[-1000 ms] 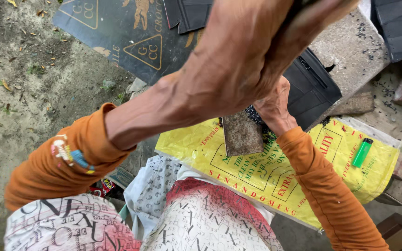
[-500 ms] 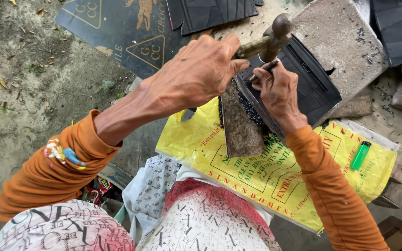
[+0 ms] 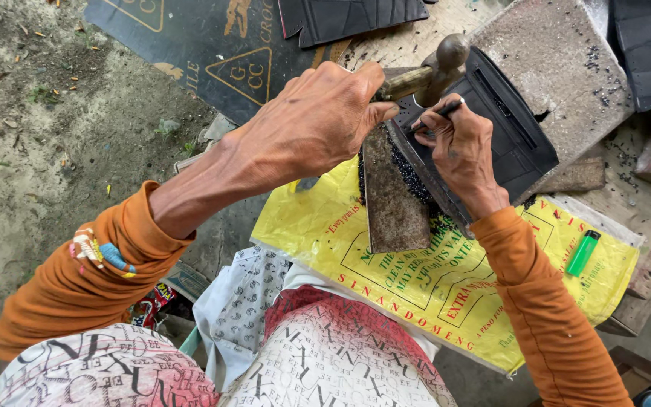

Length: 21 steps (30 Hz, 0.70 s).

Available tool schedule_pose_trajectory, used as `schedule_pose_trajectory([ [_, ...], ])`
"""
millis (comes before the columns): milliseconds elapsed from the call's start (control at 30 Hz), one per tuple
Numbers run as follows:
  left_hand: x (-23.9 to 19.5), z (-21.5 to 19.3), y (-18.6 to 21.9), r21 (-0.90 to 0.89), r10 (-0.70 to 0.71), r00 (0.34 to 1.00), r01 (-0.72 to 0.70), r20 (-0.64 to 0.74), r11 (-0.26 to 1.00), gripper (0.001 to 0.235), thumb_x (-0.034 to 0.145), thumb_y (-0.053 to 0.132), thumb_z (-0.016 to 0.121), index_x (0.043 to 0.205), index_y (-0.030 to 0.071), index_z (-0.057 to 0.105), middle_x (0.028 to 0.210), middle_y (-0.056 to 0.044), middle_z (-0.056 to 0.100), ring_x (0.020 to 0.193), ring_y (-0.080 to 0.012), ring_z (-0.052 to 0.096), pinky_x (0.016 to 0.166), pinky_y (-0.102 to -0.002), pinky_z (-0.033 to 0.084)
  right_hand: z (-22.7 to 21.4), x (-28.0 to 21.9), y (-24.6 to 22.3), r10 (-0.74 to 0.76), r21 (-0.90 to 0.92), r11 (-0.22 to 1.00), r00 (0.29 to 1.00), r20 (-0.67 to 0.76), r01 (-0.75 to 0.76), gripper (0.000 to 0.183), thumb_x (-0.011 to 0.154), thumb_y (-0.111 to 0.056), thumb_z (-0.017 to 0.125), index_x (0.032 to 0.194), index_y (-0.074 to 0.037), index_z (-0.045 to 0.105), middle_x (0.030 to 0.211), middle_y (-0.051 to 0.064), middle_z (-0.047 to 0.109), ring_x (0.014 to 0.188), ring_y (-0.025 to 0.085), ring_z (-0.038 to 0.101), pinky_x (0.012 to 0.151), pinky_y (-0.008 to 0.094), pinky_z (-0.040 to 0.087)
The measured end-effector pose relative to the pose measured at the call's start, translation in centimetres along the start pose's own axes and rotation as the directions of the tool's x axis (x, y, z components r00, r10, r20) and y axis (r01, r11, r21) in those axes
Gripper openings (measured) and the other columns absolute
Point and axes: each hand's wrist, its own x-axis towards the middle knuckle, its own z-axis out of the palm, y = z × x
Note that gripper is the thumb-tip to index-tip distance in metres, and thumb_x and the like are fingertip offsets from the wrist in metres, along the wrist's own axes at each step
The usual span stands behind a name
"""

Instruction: The person uses a hammer and a metal punch to create holes along the edges of black rubber sheets. They repeatedly position the punch, strike it with the hammer, and move to the next spot on the same sheet, then switch to another sheet and continue the process.

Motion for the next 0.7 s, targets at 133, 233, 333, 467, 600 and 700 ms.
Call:
schedule_pose_trajectory([
  [133, 0.1, 0.1, 0.1, -0.040, -0.039, 0.997, 0.041, 0.059, 0.998, 0.036, 0.102, 0.031, 0.065, 0.097, -0.004, 0.057, 0.064, -0.025, 0.063, 0.061, -0.0458, 0.066, 0.055, -0.053, 0.050, -0.2, 0.2, -0.4, -0.021, -0.144, 0.989, 0.999, 0.026, 0.025, 0.016, 0.112, -0.006, 0.057, 0.100, 0.005, 0.059, 0.088, 0.008, 0.069, 0.085, 0.013, 0.071, 0.077, 0.030, 0.064],
  [233, 0.3, 0.3, 0.0, -0.056, 0.060, 0.998, -0.060, -0.003, 0.997, 0.035, 0.102, 0.029, 0.067, 0.097, -0.005, 0.058, 0.064, -0.025, 0.062, 0.060, -0.0438, 0.066, 0.057, -0.051, 0.051, -0.2, 0.4, -0.7, -0.063, -0.302, 0.951, 0.997, 0.042, 0.073, 0.019, 0.111, -0.008, 0.060, 0.097, 0.004, 0.063, 0.081, 0.008, 0.070, 0.076, 0.015, 0.071, 0.071, 0.030, 0.061],
  [333, 0.9, 1.0, 0.2, -0.046, 0.212, 0.964, -0.222, -0.160, 0.974, 0.034, 0.104, 0.025, 0.070, 0.096, -0.006, 0.059, 0.066, -0.025, 0.061, 0.063, -0.0450, 0.063, 0.057, -0.050, 0.049, -0.2, 0.4, -1.0, -0.139, -0.247, 0.958, 0.989, 0.052, 0.147, 0.016, 0.112, -0.008, 0.058, 0.102, 0.004, 0.063, 0.084, 0.008, 0.071, 0.079, 0.015, 0.073, 0.073, 0.030, 0.061],
  [467, 1.5, 1.7, 0.3, -0.076, 0.112, 0.993, -0.114, -0.031, 0.991, 0.030, 0.102, 0.023, 0.067, 0.096, -0.005, 0.057, 0.063, -0.022, 0.061, 0.056, -0.0401, 0.064, 0.052, -0.049, 0.048, 0.0, 0.4, -1.2, -0.167, -0.319, 0.930, 0.984, 0.069, 0.180, 0.014, 0.111, -0.008, 0.058, 0.104, 0.002, 0.065, 0.080, 0.009, 0.069, 0.072, 0.017, 0.070, 0.068, 0.032, 0.058],
  [600, 2.0, 1.6, 0.2, -0.124, 0.134, 0.988, -0.143, -0.077, 0.982, 0.035, 0.105, 0.027, 0.067, 0.097, -0.006, 0.057, 0.063, -0.024, 0.058, 0.054, -0.0403, 0.061, 0.052, -0.050, 0.046, -0.1, 0.4, -0.9, -0.133, -0.351, 0.925, 0.989, 0.062, 0.146, 0.014, 0.109, -0.010, 0.062, 0.102, 0.002, 0.065, 0.078, 0.009, 0.068, 0.068, 0.017, 0.069, 0.063, 0.032, 0.056],
  [700, 1.6, 2.2, 0.4, -0.117, 0.308, 0.889, -0.365, -0.340, 0.924, 0.034, 0.111, 0.022, 0.066, 0.102, -0.009, 0.055, 0.073, -0.026, 0.059, 0.066, -0.0451, 0.060, 0.058, -0.050, 0.044, -0.3, 0.5, -0.7, -0.226, -0.382, 0.891, 0.969, 0.097, 0.246, 0.014, 0.111, -0.007, 0.060, 0.101, 0.002, 0.060, 0.088, 0.012, 0.067, 0.079, 0.017, 0.071, 0.067, 0.030, 0.058],
])
